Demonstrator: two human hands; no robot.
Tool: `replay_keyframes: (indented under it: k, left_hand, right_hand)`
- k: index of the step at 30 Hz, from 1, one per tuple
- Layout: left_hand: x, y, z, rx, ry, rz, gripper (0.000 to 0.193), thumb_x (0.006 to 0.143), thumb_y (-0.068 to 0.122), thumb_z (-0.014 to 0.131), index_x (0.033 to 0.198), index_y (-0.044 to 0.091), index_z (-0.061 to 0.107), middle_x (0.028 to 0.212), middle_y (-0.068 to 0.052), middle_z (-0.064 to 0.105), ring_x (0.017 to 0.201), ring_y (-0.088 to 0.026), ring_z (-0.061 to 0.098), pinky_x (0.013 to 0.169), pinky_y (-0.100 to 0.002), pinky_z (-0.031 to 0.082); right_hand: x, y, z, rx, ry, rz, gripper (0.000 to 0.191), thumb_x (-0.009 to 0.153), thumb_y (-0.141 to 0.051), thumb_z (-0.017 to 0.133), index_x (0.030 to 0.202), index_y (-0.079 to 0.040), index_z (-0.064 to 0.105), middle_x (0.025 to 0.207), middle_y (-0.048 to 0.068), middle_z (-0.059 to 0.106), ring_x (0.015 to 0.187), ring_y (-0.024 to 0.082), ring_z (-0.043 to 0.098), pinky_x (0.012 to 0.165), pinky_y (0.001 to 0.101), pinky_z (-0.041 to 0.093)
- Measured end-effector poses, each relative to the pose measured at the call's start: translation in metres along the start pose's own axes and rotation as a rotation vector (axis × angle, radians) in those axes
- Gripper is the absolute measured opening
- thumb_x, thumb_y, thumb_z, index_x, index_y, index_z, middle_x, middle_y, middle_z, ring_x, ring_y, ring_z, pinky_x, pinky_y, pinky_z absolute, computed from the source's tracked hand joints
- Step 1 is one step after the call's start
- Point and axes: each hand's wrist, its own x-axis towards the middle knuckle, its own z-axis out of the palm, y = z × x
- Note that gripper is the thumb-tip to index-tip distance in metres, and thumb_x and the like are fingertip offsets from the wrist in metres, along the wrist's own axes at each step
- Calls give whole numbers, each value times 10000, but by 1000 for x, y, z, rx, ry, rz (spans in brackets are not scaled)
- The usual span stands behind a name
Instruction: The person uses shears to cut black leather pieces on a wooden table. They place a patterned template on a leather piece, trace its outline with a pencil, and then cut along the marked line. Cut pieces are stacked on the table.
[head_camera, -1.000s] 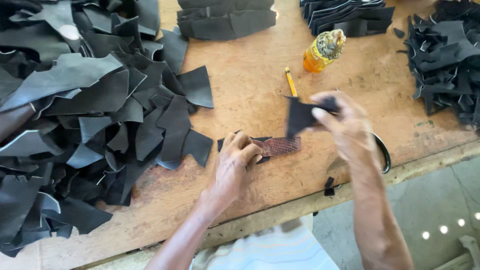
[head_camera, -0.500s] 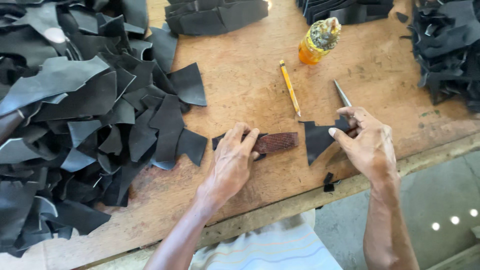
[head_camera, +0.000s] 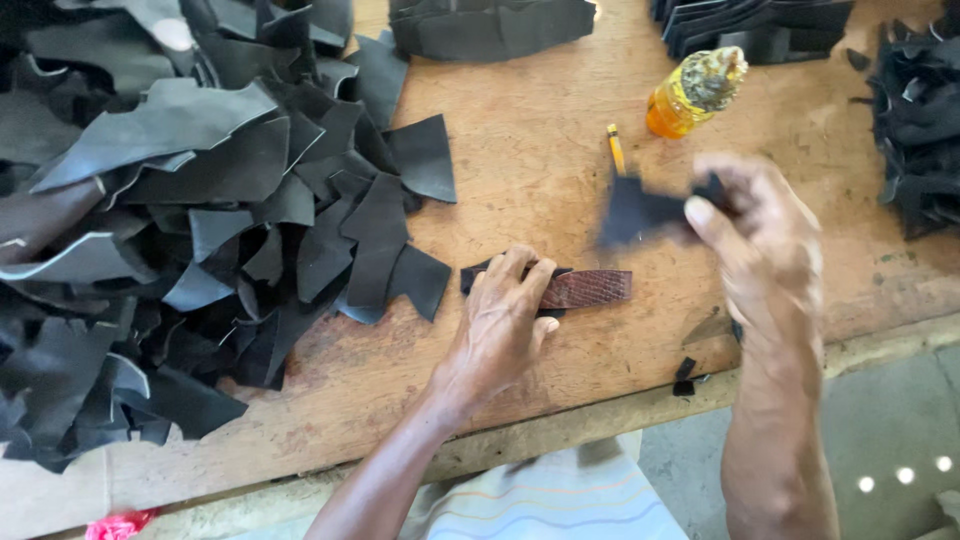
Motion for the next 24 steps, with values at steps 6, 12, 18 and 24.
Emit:
replay_keyframes:
  k: [6, 12, 18, 24]
  left_hand:
    - [-19, -37, 23, -40, 96, 84, 593, 711, 87, 833, 1234, -26, 576, 1222, -200, 573, 1142, -405, 558, 951, -499, 453]
    - [-36, -76, 71, -78, 46, 16, 504, 843, 136, 731, 1301, -15, 586, 1246, -255, 613, 1191, -415, 600, 950, -532, 488]
    - [-35, -65, 49, 75, -13, -19, 534, 875, 281, 760, 1286, -9, 581, 1233, -257, 594, 1179, -431, 560, 997, -557, 443]
    - [-24, -38, 9, -54, 124, 57, 663, 707, 119, 822, 1305, -25, 576, 1259, -228, 583, 1198, -412, 534, 993, -512, 430]
  right_hand:
    - [3, -17, 110, -712, -310, -179, 399, 897, -186, 804, 1225, -90, 597, 1172, 140, 658, 1087, 271, 646, 916, 412, 551]
    - [6, -11, 216, -1044, -745, -344, 668, 673, -364, 910, 1089, 32, 568, 1042, 203, 632, 1028, 373, 603, 901, 464, 488]
    - [29, -4, 221, -853, -971, -26, 408, 811, -281, 837, 1032, -8, 630, 963, 170, 705, 940, 317, 691, 840, 423, 540]
    - [54, 5, 176, -492, -848, -248, 431, 845, -117, 759, 1263, -66, 670, 983, 85, 744, 908, 167, 708, 838, 333, 567]
